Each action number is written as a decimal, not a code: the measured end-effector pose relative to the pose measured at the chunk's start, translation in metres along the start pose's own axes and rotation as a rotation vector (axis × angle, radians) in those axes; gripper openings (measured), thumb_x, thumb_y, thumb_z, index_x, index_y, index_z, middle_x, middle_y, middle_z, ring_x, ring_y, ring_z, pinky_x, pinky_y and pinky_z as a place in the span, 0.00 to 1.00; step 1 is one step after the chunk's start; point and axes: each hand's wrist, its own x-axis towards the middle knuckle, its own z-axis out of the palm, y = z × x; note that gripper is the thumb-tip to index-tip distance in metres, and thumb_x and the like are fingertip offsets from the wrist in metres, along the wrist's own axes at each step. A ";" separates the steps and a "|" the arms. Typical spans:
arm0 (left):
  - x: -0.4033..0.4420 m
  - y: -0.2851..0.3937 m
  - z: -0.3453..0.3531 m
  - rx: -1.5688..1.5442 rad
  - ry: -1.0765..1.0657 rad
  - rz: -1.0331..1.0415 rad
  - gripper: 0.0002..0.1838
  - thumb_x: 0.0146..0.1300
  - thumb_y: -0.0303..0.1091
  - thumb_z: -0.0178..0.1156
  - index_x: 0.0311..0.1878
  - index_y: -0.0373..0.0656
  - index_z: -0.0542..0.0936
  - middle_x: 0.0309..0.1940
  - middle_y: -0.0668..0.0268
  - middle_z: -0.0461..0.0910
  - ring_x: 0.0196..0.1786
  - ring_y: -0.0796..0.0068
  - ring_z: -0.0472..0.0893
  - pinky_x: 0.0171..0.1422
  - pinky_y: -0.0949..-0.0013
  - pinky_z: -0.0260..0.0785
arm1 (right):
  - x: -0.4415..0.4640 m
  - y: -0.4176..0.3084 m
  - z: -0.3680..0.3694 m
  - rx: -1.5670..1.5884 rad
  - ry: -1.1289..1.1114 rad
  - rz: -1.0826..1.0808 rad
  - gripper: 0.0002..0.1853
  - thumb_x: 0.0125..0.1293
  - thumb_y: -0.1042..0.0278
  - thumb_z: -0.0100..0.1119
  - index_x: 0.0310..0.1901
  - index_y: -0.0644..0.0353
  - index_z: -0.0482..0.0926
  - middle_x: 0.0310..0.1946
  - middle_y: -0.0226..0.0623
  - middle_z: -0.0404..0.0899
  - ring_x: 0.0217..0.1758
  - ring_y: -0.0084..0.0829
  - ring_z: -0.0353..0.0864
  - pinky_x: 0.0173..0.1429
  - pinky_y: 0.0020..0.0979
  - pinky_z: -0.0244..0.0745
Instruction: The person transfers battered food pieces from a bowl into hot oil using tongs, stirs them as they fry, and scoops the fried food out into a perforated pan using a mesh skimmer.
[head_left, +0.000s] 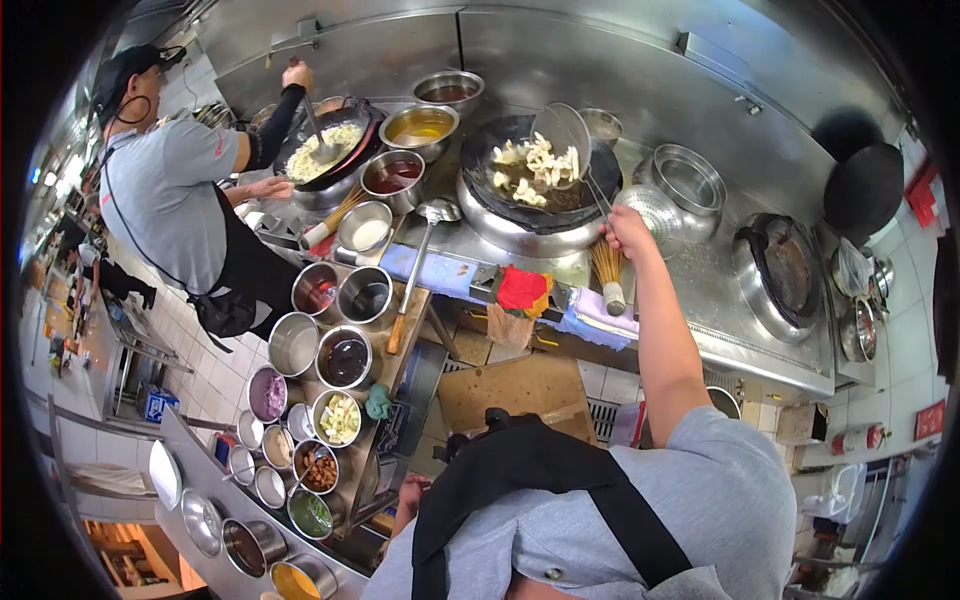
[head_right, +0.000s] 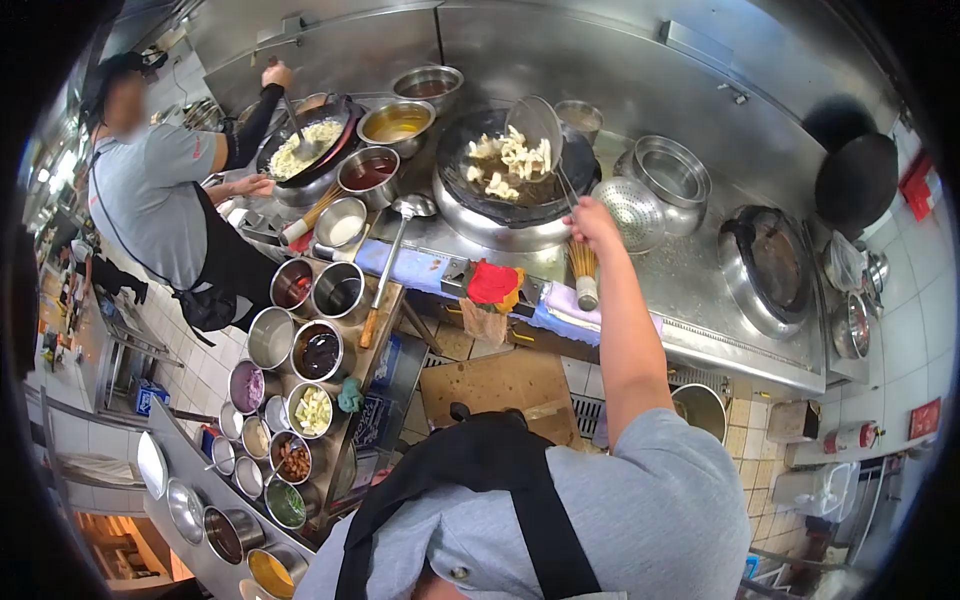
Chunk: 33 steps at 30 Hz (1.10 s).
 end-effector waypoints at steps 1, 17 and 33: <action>0.001 0.000 -0.001 0.009 -0.003 -0.012 0.09 0.66 0.35 0.41 0.35 0.45 0.70 0.30 0.63 0.75 0.34 0.67 0.75 0.39 0.58 0.71 | 0.000 -0.002 0.005 -0.038 0.023 -0.034 0.21 0.64 0.74 0.41 0.60 0.59 0.59 0.26 0.38 0.74 0.14 0.18 0.60 0.14 0.21 0.56; -0.049 0.049 0.029 0.149 -0.043 0.028 0.09 0.64 0.40 0.42 0.36 0.50 0.71 0.32 0.67 0.77 0.34 0.68 0.75 0.31 0.61 0.63 | 0.041 -0.050 -0.057 -0.154 0.023 -0.055 0.16 0.65 0.74 0.42 0.55 0.57 0.63 0.30 0.39 0.73 0.14 0.16 0.59 0.13 0.19 0.54; -0.088 0.026 0.044 0.680 0.290 0.146 0.15 0.58 0.43 0.52 0.34 0.40 0.78 0.25 0.61 0.79 0.25 0.67 0.78 0.31 0.62 0.70 | 0.177 0.076 -0.079 0.492 -0.579 0.210 0.15 0.64 0.72 0.51 0.52 0.65 0.72 0.31 0.28 0.76 0.22 0.14 0.67 0.24 0.16 0.64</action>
